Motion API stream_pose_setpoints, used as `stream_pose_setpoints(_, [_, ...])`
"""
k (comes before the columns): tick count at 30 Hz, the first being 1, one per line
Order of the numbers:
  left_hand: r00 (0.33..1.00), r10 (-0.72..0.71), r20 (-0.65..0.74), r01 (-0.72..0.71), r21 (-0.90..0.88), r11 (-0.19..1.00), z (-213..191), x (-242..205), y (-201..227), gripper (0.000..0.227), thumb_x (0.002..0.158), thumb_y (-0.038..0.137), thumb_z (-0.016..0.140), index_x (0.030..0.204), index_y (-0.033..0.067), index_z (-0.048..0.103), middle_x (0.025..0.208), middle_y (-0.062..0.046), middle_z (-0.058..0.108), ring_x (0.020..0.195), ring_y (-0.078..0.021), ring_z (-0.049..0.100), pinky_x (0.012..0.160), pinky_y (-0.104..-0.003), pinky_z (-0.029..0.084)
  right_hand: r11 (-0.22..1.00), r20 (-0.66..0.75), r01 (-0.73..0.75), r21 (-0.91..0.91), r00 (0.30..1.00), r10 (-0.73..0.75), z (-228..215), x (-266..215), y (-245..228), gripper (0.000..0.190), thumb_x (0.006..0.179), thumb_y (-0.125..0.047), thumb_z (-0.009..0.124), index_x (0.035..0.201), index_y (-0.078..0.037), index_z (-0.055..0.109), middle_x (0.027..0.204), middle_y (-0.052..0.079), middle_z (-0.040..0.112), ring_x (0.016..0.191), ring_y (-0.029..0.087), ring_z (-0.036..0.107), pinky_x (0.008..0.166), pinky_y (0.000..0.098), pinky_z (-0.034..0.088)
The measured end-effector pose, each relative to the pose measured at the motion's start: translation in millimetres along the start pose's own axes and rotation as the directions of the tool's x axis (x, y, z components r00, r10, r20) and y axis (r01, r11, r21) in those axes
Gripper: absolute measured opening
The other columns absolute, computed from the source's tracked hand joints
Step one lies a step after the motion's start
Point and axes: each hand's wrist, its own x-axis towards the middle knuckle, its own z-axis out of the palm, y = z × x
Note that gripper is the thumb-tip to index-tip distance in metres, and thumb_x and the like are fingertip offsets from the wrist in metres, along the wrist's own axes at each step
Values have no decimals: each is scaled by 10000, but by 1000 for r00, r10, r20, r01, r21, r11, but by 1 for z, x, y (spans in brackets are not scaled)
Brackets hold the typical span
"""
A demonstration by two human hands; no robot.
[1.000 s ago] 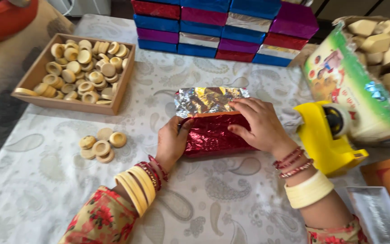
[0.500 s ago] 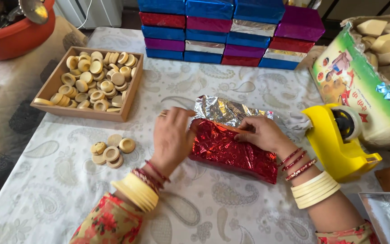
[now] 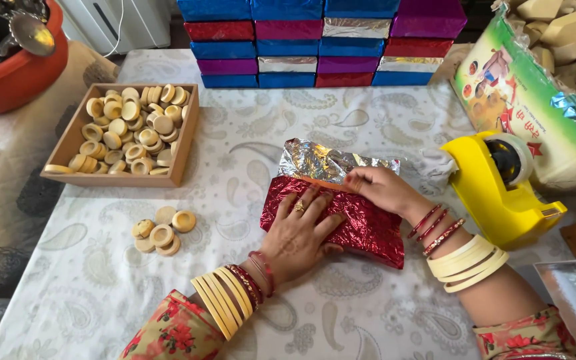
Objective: The recorder is wrapping a small gift box with decorative paper and foil.
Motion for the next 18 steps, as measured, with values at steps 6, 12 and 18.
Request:
stream_pose_setpoints(6, [994,-15,-110,18,31,999,-5,5,1,771,839,643,620,1412,137,525,1494,-283,433,1431,-456,328,1085,-609,279,967,-44,-178,-184,984,172,-5,-3,1,337,988,-333,573,1082,-40,711,755,29,727,748,63,581,691,289,514])
stream_pose_setpoints(12, [982,-181,-52,177,-76,981,-12,1,-25,765,878,591,652,1426,75,514,1426,-150,549,1308,-364,482,1010,-539,362,987,60,-163,13,985,162,-8,-10,-11,326,1000,-315,617,1005,-6,721,894,-9,710,847,33,550,742,244,496])
stream_pose_setpoints(18, [974,-226,-14,222,-133,966,-45,8,-4,539,742,471,772,1138,120,674,1023,-105,572,1056,-320,528,949,-560,337,900,249,-332,282,931,266,-12,-12,-33,439,884,-333,719,1235,-91,615,1025,16,713,975,71,635,830,238,506])
